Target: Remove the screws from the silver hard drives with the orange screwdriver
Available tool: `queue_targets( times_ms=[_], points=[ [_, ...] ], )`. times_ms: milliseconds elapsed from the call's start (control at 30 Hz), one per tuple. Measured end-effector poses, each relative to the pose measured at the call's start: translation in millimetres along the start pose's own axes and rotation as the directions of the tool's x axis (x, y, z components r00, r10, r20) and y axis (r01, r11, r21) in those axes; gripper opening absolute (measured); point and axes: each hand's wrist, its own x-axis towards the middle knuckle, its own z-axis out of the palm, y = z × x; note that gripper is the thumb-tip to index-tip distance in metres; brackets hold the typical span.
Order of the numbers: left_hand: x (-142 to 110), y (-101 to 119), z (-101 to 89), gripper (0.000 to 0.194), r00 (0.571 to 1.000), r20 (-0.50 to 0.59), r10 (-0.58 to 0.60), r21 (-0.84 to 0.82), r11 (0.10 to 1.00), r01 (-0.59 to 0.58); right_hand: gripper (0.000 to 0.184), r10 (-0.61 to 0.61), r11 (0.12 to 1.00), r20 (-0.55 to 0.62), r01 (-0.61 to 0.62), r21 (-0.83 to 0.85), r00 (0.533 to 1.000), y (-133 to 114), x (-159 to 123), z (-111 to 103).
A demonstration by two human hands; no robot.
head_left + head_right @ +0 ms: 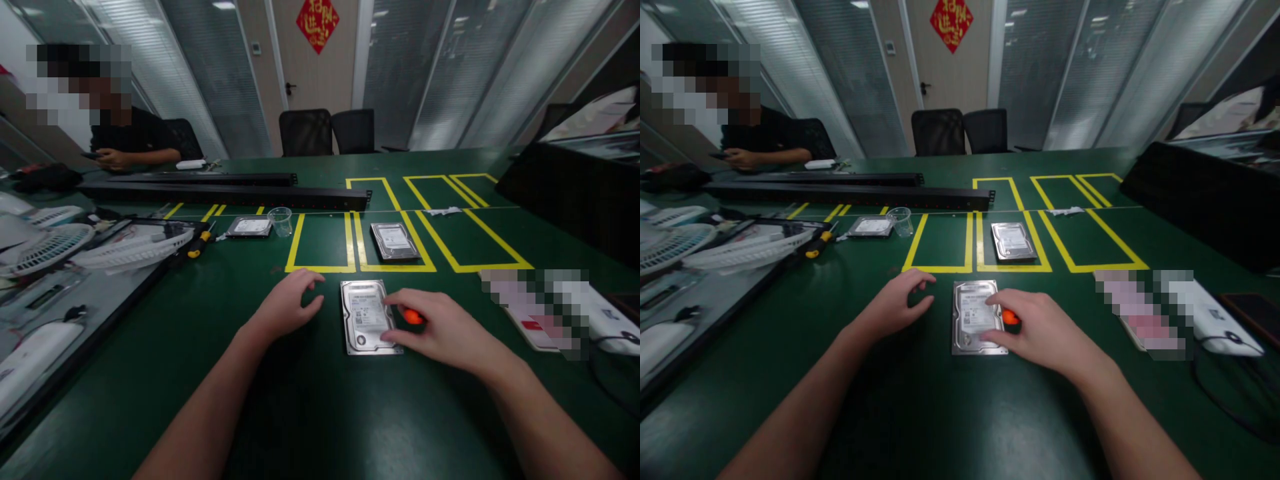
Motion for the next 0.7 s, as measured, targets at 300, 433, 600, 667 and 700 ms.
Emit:
queue_targets(
  times_ms=[300, 433, 600, 667, 700],
  points=[
    [-4, -26, -21.0, 0.018, 0.959, -0.021, -0.284, 0.282, 0.918, 0.278, 0.084, 0.119, 0.962, 0.279, -0.042, -0.269, 0.953, -6, -4, 12],
    [-1, -25, -13.6, 0.015, 0.958, 0.008, -0.285, 0.277, 0.922, 0.272, 0.072, 0.056, 0.963, 0.248, 0.013, -0.268, 0.967, -8, -3, 20],
    [2, -29, -5.1, 0.012, 0.962, 0.001, -0.272, 0.243, 0.933, 0.264, 0.063, 0.002, 0.969, 0.212, 0.051, -0.243, 0.977, -3, -3, 26],
    [2, -30, -3.6, 0.013, 0.964, 0.0, -0.266, 0.239, 0.936, 0.258, 0.061, -0.007, 0.969, 0.207, 0.058, -0.24, 0.978, -2, -2, 26],
    [2, -30, -3.3, 0.013, 0.965, 0.0, -0.262, 0.241, 0.937, 0.254, 0.06, -0.008, 0.968, 0.207, 0.06, -0.245, 0.978, -2, -1, 26]
  ],
)
